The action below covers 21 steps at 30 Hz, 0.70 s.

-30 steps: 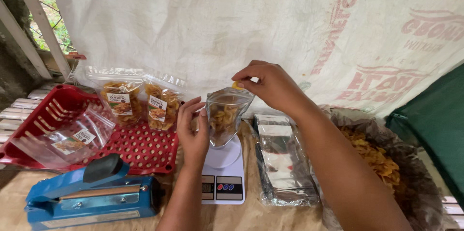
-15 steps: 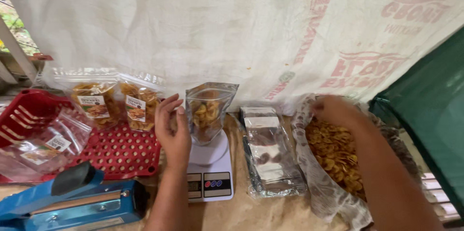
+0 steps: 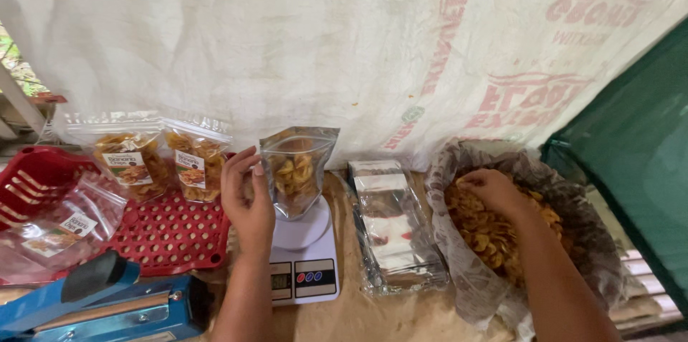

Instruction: The person fills a plastic bag with chips by hand from a large container, places the bag on a digital scale, and adds more chips to reach a specific weight.

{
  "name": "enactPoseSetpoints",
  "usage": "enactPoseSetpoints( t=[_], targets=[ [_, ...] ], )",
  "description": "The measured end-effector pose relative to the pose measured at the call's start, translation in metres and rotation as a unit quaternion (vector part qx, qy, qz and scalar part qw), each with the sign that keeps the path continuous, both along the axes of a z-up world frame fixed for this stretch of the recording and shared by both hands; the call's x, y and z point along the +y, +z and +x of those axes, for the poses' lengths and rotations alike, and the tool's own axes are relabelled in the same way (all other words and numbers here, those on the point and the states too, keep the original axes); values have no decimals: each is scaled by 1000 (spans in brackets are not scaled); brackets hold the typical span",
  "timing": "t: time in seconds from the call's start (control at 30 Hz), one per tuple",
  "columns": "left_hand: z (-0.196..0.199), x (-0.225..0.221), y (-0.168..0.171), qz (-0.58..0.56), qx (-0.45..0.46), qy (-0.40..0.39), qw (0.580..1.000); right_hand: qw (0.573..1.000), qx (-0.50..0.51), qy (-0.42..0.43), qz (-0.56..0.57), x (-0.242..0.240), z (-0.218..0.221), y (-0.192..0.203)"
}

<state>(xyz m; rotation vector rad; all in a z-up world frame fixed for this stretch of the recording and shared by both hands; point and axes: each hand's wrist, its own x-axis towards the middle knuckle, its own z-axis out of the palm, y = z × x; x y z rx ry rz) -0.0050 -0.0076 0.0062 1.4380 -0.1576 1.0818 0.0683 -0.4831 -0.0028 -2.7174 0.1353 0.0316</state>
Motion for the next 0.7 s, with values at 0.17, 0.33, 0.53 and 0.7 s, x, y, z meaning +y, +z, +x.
enactPoseSetpoints(
  t=[0.17,0.33,0.53,0.7],
  targets=[
    [0,-1,0,40,-16,14,999,985,-81,53,145,100,-22,91],
    [3,-2,2,29,-10,6,1000,914,-228,263,210,233,-49,164],
    [3,-1,2,10,7,3,1000,906,-247,334,78,310,-52,188],
    [-1,2,3,20,-6,5,1000,940,-198,259,100,254,-51,164]
  ],
)
